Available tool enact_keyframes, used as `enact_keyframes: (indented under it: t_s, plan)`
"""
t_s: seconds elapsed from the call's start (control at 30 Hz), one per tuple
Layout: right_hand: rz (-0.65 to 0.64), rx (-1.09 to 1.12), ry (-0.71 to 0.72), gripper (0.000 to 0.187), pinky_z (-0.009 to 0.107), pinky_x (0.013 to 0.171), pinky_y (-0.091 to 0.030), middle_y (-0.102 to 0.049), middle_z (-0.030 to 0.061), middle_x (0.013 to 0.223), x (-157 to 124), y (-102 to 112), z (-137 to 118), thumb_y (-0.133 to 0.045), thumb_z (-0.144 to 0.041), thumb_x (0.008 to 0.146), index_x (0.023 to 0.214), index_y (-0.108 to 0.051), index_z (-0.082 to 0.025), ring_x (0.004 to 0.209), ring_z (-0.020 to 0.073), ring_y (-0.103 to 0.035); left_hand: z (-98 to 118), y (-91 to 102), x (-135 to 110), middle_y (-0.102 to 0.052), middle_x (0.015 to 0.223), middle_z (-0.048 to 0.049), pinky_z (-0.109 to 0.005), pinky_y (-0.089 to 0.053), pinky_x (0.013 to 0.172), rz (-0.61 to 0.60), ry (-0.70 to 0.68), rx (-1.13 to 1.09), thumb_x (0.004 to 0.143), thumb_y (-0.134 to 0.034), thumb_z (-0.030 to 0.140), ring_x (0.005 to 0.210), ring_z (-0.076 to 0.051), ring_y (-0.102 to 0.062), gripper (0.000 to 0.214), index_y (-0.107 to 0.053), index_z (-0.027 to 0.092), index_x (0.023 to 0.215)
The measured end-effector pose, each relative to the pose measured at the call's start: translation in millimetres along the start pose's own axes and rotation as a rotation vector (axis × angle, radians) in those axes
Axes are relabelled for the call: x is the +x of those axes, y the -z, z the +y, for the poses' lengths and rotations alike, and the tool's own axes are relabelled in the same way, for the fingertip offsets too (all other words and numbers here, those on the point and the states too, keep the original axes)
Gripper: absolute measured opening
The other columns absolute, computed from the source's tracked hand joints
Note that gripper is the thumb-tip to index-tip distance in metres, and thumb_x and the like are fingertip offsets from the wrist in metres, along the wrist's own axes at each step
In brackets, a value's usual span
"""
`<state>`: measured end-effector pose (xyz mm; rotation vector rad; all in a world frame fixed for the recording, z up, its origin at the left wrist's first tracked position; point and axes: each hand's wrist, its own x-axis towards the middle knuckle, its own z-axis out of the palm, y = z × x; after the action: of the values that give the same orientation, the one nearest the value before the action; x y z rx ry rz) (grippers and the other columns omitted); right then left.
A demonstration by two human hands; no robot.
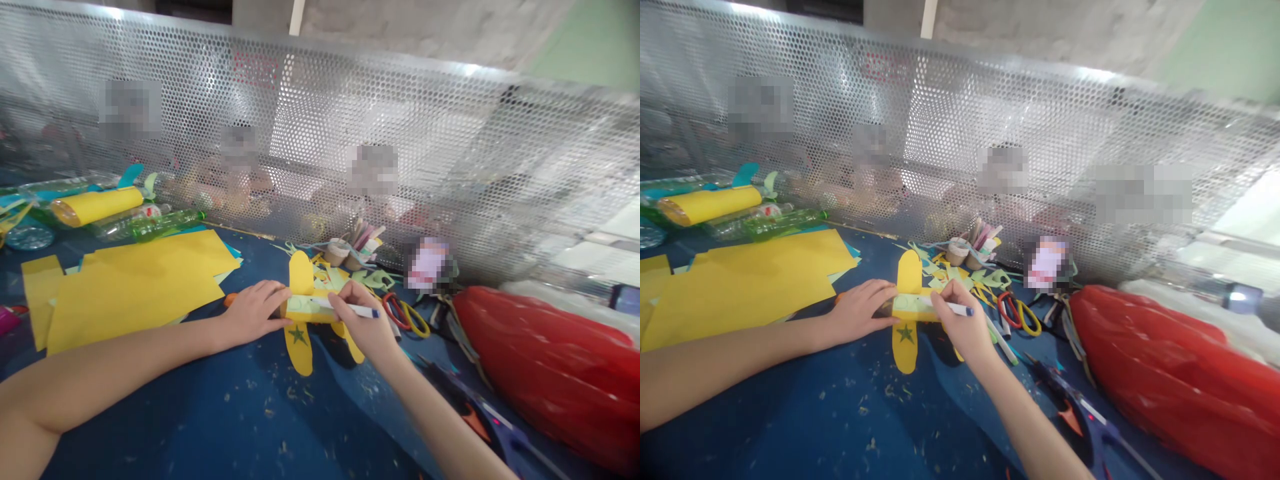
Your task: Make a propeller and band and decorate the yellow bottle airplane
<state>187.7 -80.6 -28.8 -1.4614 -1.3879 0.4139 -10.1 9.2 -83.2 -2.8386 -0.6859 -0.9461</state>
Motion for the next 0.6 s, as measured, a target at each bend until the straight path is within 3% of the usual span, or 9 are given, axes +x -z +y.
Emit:
enact_keyframes:
  t_s: [0.6]
  plan:
    - [-0.101,0.062,-0.005,0.032,0.024,0.045,-0.029,-0.047,-0.0062,0.049,-3.6,-5.1,3.6,-0.060,-0.044,0.078,0.063,-0.041,-0.023,0.045,0.0100,-0.039,-0.6,-1.4,-1.3,-0.055,0.115,-0.0114,-0.039,-0.047,0.086,0.002,-0.025,0.020,0.088,-0.044,0.055,0.105,-0.024,-0.053,0.047,-0.049,0.017,0.115]
